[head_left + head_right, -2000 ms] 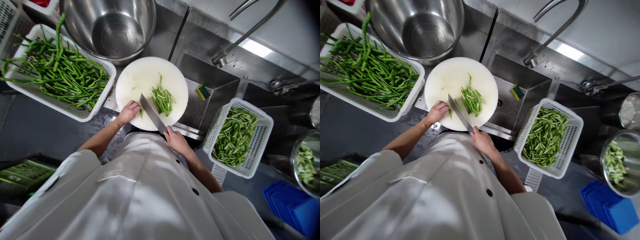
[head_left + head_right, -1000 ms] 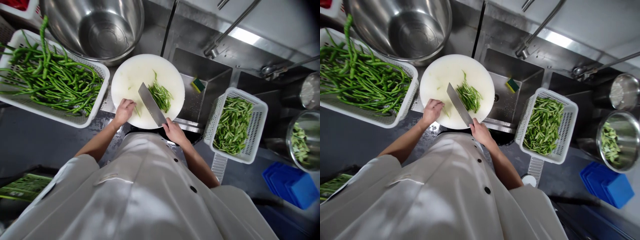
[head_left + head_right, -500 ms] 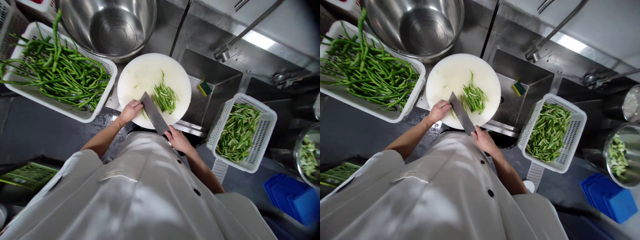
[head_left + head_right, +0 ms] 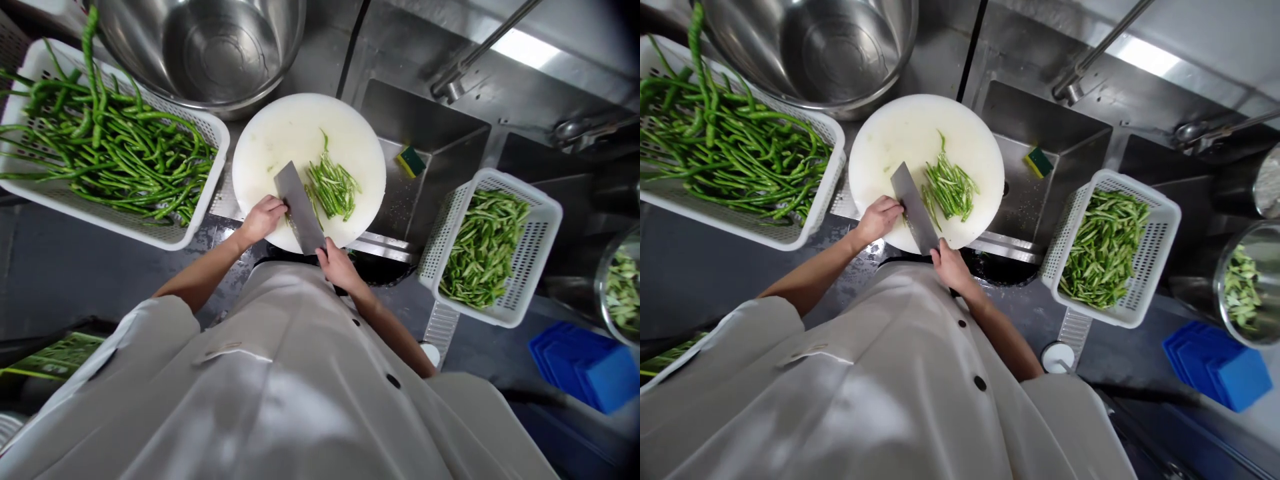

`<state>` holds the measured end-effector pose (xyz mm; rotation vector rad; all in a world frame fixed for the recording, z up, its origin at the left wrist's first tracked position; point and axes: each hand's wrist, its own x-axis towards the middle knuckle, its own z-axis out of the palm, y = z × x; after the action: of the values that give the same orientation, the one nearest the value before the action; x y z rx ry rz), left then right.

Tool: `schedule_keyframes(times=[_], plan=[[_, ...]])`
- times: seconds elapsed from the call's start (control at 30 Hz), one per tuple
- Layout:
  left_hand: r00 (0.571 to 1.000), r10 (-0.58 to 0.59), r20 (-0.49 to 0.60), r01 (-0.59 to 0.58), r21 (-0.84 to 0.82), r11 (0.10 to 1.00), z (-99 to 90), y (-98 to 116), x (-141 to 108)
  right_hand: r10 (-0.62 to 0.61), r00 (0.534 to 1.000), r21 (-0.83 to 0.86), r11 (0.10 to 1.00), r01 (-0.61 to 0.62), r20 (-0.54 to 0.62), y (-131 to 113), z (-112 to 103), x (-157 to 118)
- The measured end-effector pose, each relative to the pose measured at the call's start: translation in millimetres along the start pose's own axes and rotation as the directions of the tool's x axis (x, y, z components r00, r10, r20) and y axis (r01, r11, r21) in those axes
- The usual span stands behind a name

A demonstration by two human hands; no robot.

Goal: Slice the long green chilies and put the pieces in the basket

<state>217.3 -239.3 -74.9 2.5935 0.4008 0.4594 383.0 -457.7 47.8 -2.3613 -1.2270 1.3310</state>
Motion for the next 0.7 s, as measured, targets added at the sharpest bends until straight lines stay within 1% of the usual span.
schedule_keyframes(times=[0.07, 0.13, 0.2, 0.27, 0.33, 0.37, 0.43, 0.47, 0.5, 0.57, 0.63, 0.7], plan=[[1.0, -0.021, -0.009, 0.022, 0.021, 1.0, 0.6, 7, -2, 0.017, 1.0, 0.117, 0.993, -0.015, -0.017, -1, 9, 12], [0.995, -0.076, -0.059, 0.078, 0.035, 0.996, 6.3, 20, -6, -0.008, 1.0, 0.295, 0.955, 0.014, -0.021, 9, 11, 15], [0.981, -0.146, -0.125, 0.149, 0.016, 0.989, 18.5, 38, -8, -0.034, 0.997, 0.489, 0.87, 0.065, -0.074, 33, 8, 8], [0.969, -0.187, -0.161, 0.183, -0.035, 0.982, 35.3, 57, -2, 0.008, 0.983, 0.641, 0.759, 0.113, -0.183, 66, 3, -5], [0.966, -0.203, -0.16, 0.191, -0.092, 0.977, 52.2, 72, 16, 0.108, 0.958, 0.74, 0.66, 0.13, -0.265, 101, -3, -16], [0.966, -0.215, -0.146, 0.2, -0.11, 0.973, 59.1, 79, 30, 0.157, 0.946, 0.774, 0.62, 0.128, -0.283, 117, -6, -19], [0.963, -0.258, -0.08, 0.249, -0.109, 0.962, 67.9, 88, 62, 0.228, 0.929, 0.817, 0.565, 0.117, -0.291, 139, -11, -17], [0.959, -0.283, -0.034, 0.279, -0.088, 0.956, 69.7, 92, 79, 0.245, 0.925, 0.828, 0.549, 0.113, -0.289, 144, -12, -12], [0.952, -0.304, 0.014, 0.305, -0.058, 0.951, 70.2, 96, 94, 0.246, 0.927, 0.833, 0.542, 0.111, -0.284, 145, -12, -6], [0.937, -0.339, 0.079, 0.34, 0.005, 0.941, 69.0, 103, 115, 0.204, 0.945, 0.831, 0.546, 0.109, -0.257, 136, -9, 9], [0.927, -0.367, 0.075, 0.366, 0.034, 0.93, 67.6, 107, 125, 0.114, 0.973, 0.82, 0.563, 0.104, -0.202, 117, -3, 24], [0.92, -0.393, 0.018, 0.392, 0.025, 0.92, 67.1, 107, 125, 0.021, 0.988, 0.809, 0.577, 0.113, -0.153, 98, 5, 35]])
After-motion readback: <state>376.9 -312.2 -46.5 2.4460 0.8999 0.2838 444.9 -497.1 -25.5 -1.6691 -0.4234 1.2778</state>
